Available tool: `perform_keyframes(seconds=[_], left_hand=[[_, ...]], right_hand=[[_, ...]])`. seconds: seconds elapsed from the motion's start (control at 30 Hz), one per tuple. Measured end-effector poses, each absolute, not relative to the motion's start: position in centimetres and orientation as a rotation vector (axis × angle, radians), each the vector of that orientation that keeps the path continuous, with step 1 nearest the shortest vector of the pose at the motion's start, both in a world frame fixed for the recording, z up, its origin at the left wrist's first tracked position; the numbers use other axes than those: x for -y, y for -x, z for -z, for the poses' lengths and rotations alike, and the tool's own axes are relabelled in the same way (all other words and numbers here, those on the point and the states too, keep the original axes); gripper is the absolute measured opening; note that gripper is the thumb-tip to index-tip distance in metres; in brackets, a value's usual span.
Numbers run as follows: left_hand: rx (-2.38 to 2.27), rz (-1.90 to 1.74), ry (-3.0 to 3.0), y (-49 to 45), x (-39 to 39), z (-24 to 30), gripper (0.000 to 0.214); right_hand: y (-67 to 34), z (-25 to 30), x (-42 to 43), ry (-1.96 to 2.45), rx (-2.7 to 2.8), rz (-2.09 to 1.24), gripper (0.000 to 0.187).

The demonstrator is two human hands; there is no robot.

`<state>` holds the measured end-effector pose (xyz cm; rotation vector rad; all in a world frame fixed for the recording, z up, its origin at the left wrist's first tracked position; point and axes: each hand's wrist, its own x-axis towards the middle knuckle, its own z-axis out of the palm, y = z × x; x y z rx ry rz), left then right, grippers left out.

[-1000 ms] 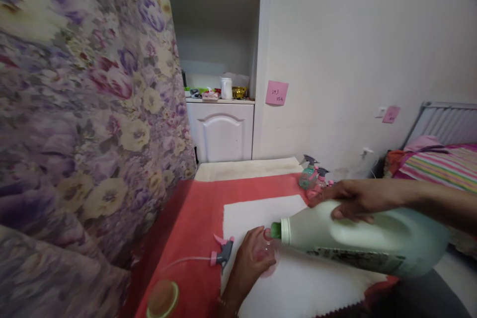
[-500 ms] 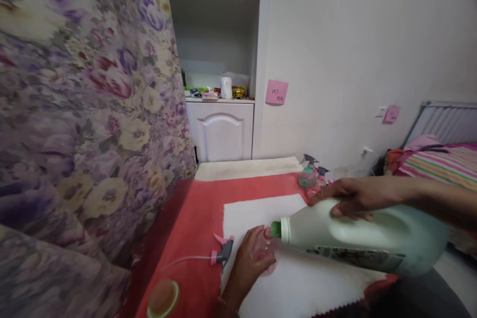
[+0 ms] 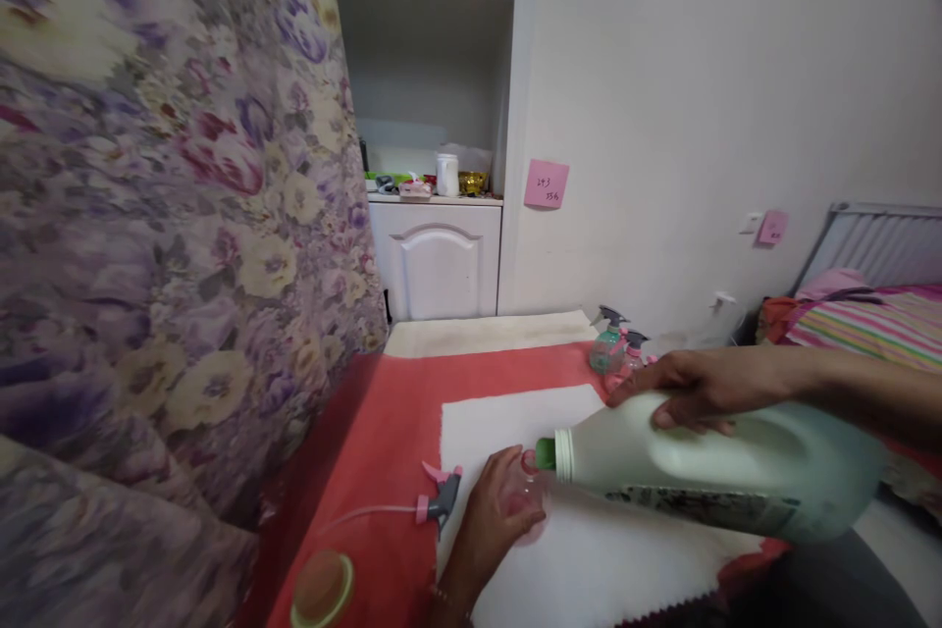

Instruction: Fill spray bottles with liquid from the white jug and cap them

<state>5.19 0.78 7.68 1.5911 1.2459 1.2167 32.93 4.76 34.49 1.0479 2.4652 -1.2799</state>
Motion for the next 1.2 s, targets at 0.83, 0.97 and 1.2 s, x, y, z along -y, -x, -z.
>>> perform_keyframes(seconds=[0.83, 0.97, 1.2], left_hand=[[-1.23, -1.252, -1.587, -5.11, -0.85, -7.5, 0.07], [-1.222, -1.261, -1.602, -5.11, -0.89, -7.29, 0.07], [-1.254, -1.24, -1.6, -5.19, -0.84, -7.54, 0.07]], right_hand=[[-32.48, -35.05, -4.77, -1.05, -2.45, 1.252, 0.057], [-32.49, -35.04, -4.83, -1.055, -2.444, 1.248, 0.055], [-32.48, -35.02, -4.96, -1.042, -2.449, 1.239, 0.054]])
